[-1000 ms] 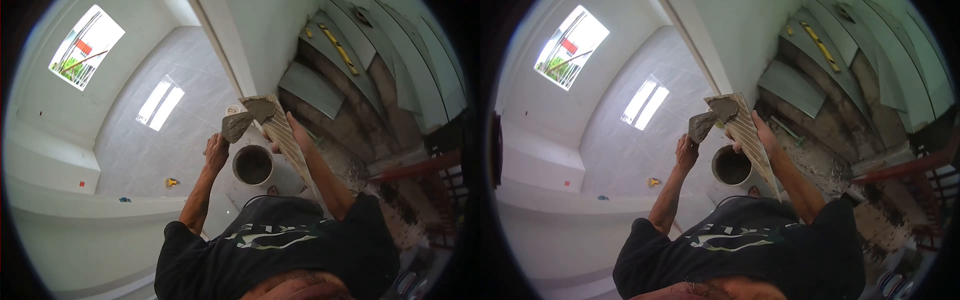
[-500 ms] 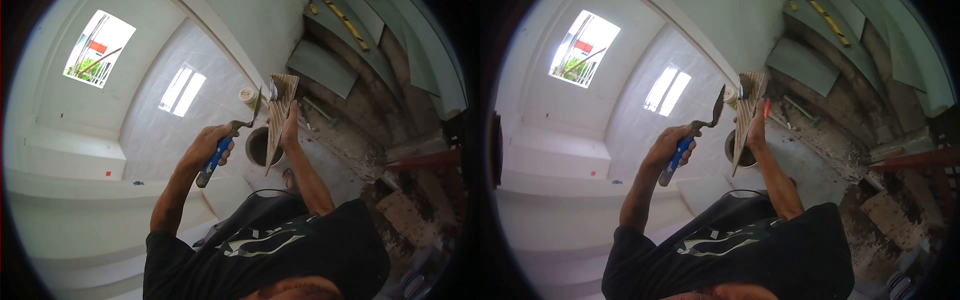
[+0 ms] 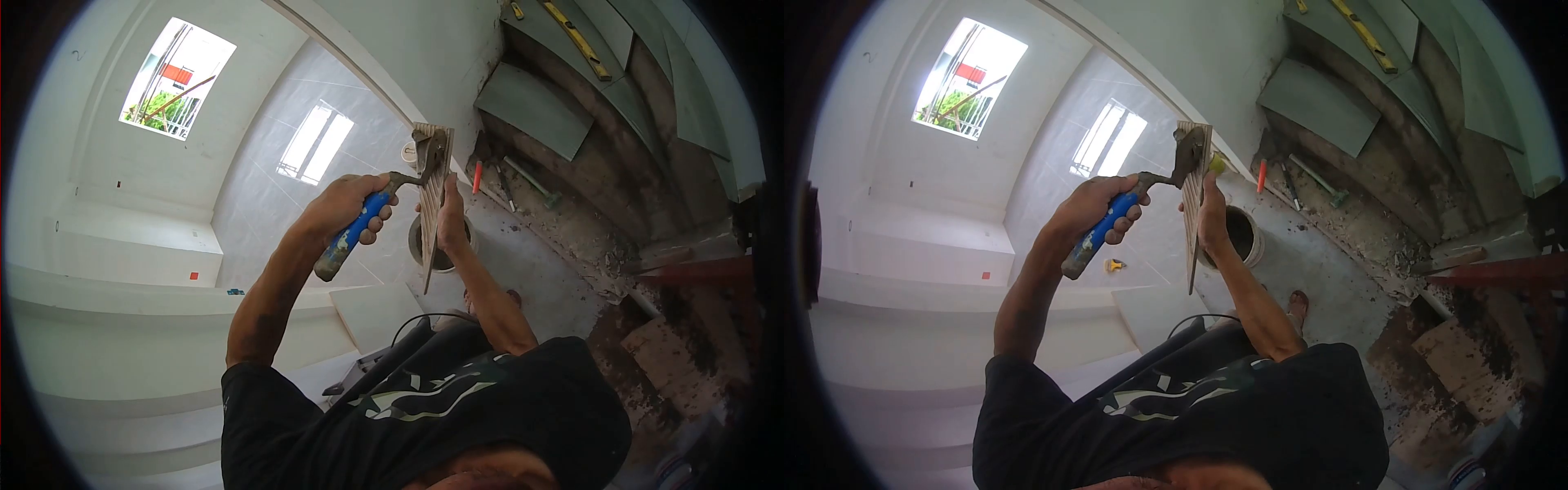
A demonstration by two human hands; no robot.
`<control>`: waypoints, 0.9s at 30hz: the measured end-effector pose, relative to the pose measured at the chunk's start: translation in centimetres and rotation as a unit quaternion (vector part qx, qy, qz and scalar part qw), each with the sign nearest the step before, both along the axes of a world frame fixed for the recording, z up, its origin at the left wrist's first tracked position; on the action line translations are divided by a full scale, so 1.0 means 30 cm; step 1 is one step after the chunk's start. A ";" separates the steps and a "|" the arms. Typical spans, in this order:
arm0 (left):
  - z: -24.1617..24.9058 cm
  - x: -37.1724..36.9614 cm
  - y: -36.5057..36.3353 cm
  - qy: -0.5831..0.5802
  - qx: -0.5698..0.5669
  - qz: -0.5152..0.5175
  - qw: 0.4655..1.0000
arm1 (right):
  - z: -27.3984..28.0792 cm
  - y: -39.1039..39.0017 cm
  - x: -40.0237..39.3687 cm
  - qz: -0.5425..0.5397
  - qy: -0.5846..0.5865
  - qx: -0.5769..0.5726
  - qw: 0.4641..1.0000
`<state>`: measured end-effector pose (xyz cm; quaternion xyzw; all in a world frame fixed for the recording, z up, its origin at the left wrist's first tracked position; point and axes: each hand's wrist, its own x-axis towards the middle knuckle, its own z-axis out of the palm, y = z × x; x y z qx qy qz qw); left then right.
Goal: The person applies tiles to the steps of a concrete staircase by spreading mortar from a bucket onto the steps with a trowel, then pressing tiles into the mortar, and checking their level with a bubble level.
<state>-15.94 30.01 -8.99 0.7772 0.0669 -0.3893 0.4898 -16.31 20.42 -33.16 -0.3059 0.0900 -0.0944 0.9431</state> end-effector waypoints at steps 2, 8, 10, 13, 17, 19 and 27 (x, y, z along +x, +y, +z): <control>0.029 -0.001 -0.010 -0.048 0.067 -0.028 0.996 | 0.010 -0.021 0.003 0.021 0.023 0.034 0.999; 0.121 0.059 0.042 -0.112 0.167 -0.112 0.973 | 0.043 -0.103 -0.024 0.092 -0.018 0.125 0.988; 0.139 0.060 0.033 -0.102 0.185 -0.109 0.971 | 0.064 -0.114 -0.026 0.079 -0.009 0.139 0.987; 0.125 0.076 0.044 -0.090 0.165 -0.115 0.975 | 0.059 -0.127 -0.028 0.095 -0.022 0.100 0.990; 0.122 0.001 0.023 -0.057 0.171 -0.137 0.974 | 0.075 -0.165 -0.009 0.119 -0.005 0.061 0.991; 0.118 -0.017 0.023 -0.068 0.168 -0.132 0.974 | 0.098 -0.186 0.014 0.128 0.024 0.048 0.990; 0.078 -0.094 0.034 -0.048 0.145 -0.142 0.978 | 0.206 -0.258 0.064 0.124 -0.052 0.088 0.987</control>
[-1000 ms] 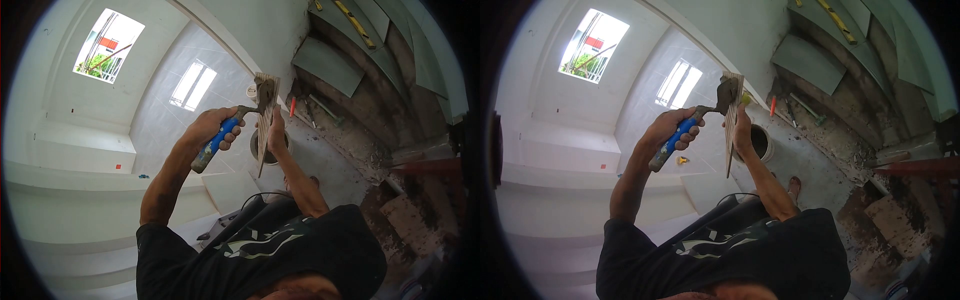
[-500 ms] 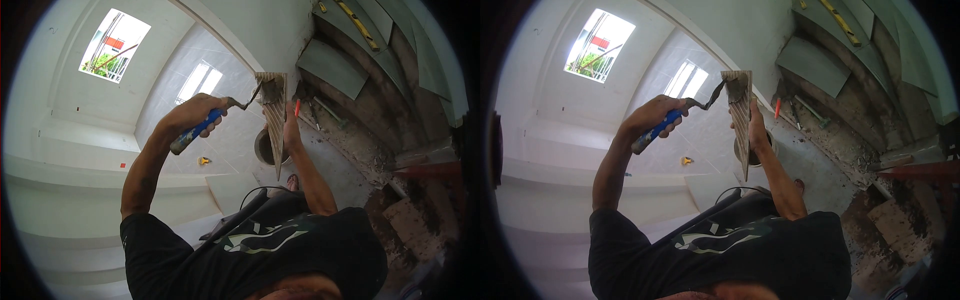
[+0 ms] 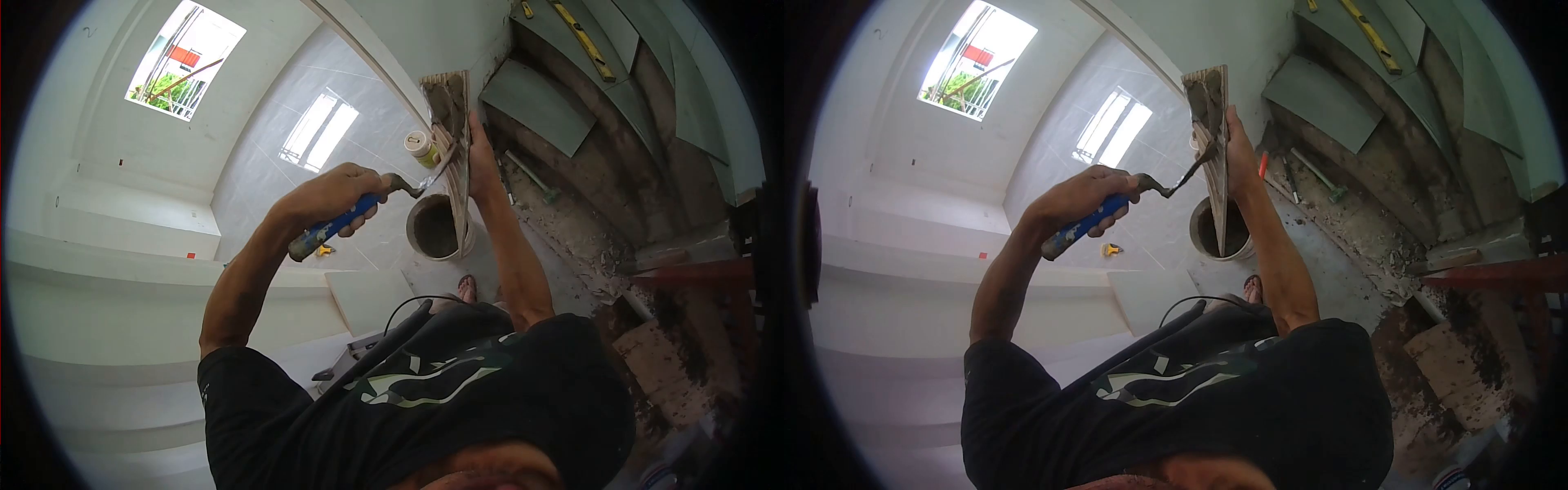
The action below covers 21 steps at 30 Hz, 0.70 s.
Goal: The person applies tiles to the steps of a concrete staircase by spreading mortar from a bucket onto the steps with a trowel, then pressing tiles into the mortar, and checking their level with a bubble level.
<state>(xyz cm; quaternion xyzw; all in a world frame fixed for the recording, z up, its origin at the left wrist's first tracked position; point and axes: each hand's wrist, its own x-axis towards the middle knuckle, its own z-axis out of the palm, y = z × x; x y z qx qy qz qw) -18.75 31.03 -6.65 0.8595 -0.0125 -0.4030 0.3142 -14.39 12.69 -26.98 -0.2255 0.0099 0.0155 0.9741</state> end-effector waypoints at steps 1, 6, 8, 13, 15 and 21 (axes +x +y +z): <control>0.000 -0.014 0.001 -0.002 -0.002 0.000 1.000 | 0.006 -0.001 0.005 0.000 -0.002 -0.002 1.000; -0.041 -0.063 0.022 -0.021 -0.033 -0.009 0.999 | 0.010 -0.022 0.036 -0.023 -0.024 0.032 0.999; -0.059 -0.092 0.032 -0.036 -0.058 -0.026 0.997 | -0.031 -0.046 0.069 -0.016 -0.036 0.038 0.999; -0.114 -0.188 0.070 -0.100 -0.032 -0.076 0.992 | -0.079 -0.071 0.123 -0.018 -0.033 0.090 0.995; -0.106 -0.225 0.100 -0.107 0.009 -0.112 0.988 | -0.086 -0.092 0.126 -0.027 -0.022 0.073 0.997; -0.065 -0.108 0.151 -0.301 0.003 -0.146 0.943 | -0.061 -0.093 0.048 0.050 -0.064 0.062 0.995</control>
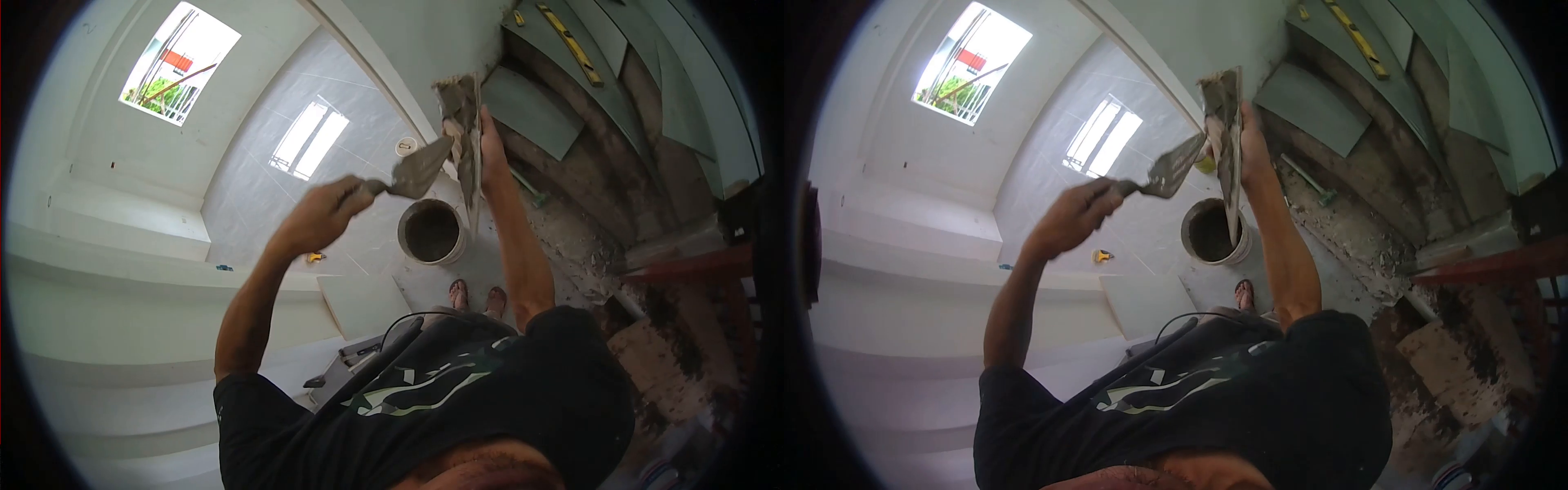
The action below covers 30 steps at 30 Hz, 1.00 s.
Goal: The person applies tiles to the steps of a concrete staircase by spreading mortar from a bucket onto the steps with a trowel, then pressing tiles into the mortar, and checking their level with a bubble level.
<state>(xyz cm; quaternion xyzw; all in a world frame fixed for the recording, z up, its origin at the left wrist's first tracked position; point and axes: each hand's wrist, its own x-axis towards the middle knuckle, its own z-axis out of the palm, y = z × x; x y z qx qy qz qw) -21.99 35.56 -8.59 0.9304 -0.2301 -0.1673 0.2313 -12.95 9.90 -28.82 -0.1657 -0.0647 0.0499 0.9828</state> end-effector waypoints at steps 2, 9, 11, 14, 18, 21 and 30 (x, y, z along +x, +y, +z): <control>0.062 0.036 -0.021 -0.078 0.037 -0.008 0.996 | 0.023 0.047 -0.075 0.037 0.025 -0.032 0.998; 0.218 0.132 -0.006 0.063 0.045 0.070 0.995 | 0.103 0.123 -0.187 0.090 0.035 -0.127 0.987; 0.228 0.138 -0.023 0.083 0.060 0.072 0.992 | 0.113 0.122 -0.202 0.118 0.039 -0.108 0.986; 0.184 0.122 -0.038 0.123 0.083 0.045 0.988 | 0.106 0.135 -0.193 0.095 0.061 -0.126 0.986; 0.117 0.108 -0.027 0.170 0.096 0.022 0.980 | 0.052 0.108 -0.157 0.136 0.017 -0.128 0.982; 0.100 0.068 -0.024 0.164 0.074 0.039 0.983 | 0.088 0.116 -0.167 0.073 0.038 -0.145 0.986; 0.143 0.143 0.015 0.153 -0.022 0.102 0.983 | 0.114 0.066 -0.175 0.126 0.023 -0.062 0.990</control>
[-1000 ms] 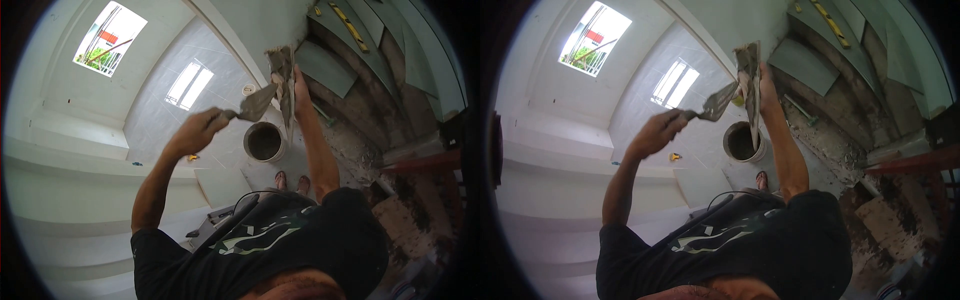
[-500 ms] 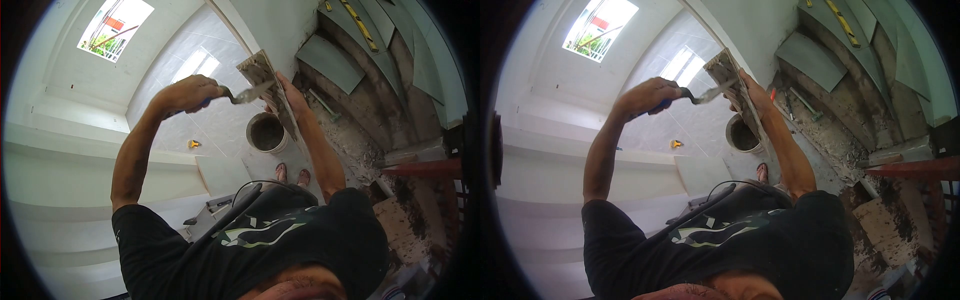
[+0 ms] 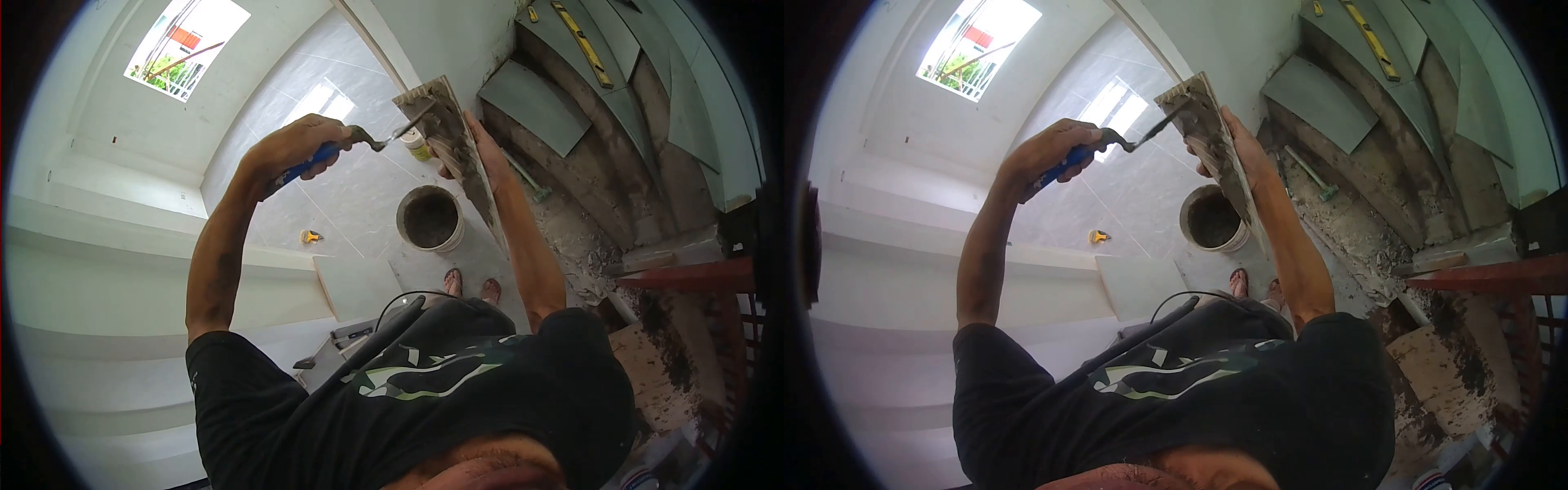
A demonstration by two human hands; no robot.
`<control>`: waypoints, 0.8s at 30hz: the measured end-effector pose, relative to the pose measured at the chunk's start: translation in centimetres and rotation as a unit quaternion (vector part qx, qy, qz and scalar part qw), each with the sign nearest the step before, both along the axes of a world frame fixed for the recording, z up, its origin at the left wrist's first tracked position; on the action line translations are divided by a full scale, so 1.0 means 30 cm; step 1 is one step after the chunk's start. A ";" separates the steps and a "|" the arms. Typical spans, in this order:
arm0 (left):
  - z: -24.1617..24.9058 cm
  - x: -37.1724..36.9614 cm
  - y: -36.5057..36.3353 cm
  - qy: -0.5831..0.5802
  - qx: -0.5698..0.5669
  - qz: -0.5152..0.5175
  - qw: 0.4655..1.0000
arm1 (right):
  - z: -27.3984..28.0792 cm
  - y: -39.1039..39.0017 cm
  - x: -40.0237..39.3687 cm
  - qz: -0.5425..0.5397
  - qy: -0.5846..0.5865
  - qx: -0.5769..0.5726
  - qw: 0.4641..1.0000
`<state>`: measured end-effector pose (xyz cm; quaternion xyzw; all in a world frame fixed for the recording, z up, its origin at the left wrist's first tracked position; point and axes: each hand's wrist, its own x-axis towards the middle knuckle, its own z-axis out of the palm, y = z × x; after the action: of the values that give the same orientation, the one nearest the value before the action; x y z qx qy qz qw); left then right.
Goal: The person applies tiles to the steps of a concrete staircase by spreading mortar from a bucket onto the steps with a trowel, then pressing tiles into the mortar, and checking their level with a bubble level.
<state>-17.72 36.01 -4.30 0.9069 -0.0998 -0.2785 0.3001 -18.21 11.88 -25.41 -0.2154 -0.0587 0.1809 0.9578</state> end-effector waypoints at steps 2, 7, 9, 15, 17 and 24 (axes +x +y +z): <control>-0.001 0.040 0.028 0.024 -0.024 0.000 0.999 | -0.007 -0.005 -0.013 -0.022 0.006 -0.009 1.000; -0.057 0.022 0.019 0.079 -0.078 0.069 0.991 | 0.042 0.009 -0.047 -0.075 0.017 -0.033 0.996; -0.070 0.017 0.007 0.098 -0.089 0.071 0.989 | 0.053 0.009 -0.042 -0.099 0.030 -0.033 0.994; -0.123 -0.051 -0.019 0.139 -0.086 0.031 0.986 | -0.003 0.004 0.025 -0.068 0.007 -0.045 0.997; -0.122 -0.065 -0.026 0.144 -0.081 0.028 0.986 | 0.031 0.004 0.031 -0.070 0.034 -0.007 0.997; -0.168 -0.127 -0.051 0.093 -0.055 -0.020 0.994 | -0.016 0.013 0.100 -0.112 0.056 0.061 0.990</control>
<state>-21.52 34.48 -9.33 0.8572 -0.1047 -0.3612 0.3518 -15.21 12.28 -25.89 -0.1508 0.0090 0.0799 0.9853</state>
